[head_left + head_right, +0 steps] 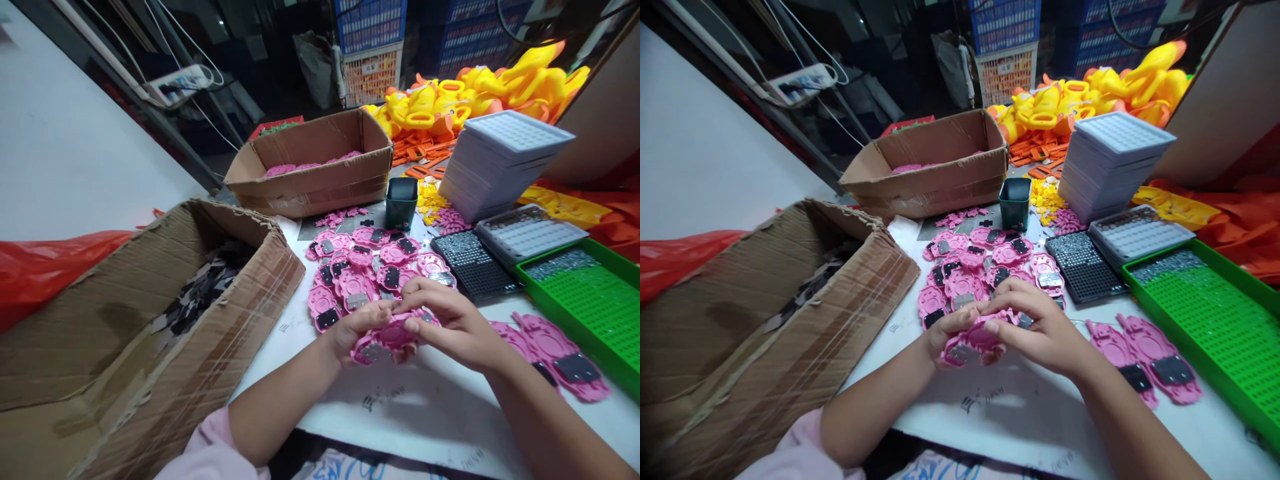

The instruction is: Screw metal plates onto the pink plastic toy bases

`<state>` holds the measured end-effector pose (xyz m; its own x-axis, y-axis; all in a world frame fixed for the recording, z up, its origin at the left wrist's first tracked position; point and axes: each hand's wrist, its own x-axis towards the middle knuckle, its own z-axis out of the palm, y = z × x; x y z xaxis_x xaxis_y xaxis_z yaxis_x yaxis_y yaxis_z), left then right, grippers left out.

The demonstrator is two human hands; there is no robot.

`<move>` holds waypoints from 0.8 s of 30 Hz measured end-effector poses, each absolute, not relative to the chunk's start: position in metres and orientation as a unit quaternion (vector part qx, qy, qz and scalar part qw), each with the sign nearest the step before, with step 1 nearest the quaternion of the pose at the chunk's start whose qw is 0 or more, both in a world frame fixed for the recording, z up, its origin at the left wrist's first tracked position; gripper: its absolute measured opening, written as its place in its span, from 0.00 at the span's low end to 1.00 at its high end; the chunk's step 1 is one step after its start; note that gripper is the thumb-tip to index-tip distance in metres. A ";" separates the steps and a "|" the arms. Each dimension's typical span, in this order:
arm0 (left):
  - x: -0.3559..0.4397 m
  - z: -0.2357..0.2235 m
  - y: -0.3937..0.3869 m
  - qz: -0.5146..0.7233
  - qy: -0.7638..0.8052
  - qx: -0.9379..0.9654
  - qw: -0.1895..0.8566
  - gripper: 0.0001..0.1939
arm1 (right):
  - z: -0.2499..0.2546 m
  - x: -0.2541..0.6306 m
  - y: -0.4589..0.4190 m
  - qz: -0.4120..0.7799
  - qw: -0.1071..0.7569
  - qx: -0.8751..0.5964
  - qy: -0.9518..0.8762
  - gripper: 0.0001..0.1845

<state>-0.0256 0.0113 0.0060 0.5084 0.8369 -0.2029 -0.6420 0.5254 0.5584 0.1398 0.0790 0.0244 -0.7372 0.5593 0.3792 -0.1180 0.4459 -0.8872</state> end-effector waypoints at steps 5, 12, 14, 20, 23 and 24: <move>-0.024 0.005 0.010 0.447 0.246 0.205 0.835 0.28 | 0.019 0.136 0.076 0.571 0.331 -0.152 -0.736 0.09; -0.020 0.001 0.008 0.434 0.250 0.206 0.841 0.25 | 0.013 0.132 0.072 0.698 0.305 -0.187 -0.621 0.11; -0.020 0.000 0.008 0.435 0.247 0.208 0.841 0.25 | 0.013 0.130 0.071 0.711 0.304 -0.190 -0.605 0.12; -0.022 -0.001 0.008 0.425 0.225 0.211 0.851 0.24 | 0.016 0.133 0.072 0.713 0.273 -0.163 -0.625 0.13; -0.025 0.000 0.011 0.415 0.181 0.222 0.864 0.27 | 0.016 0.136 0.080 0.744 0.261 -0.136 -0.601 0.26; -0.026 0.001 0.012 0.413 0.163 0.224 0.868 0.28 | 0.017 0.134 0.085 0.748 0.269 -0.145 -0.589 0.28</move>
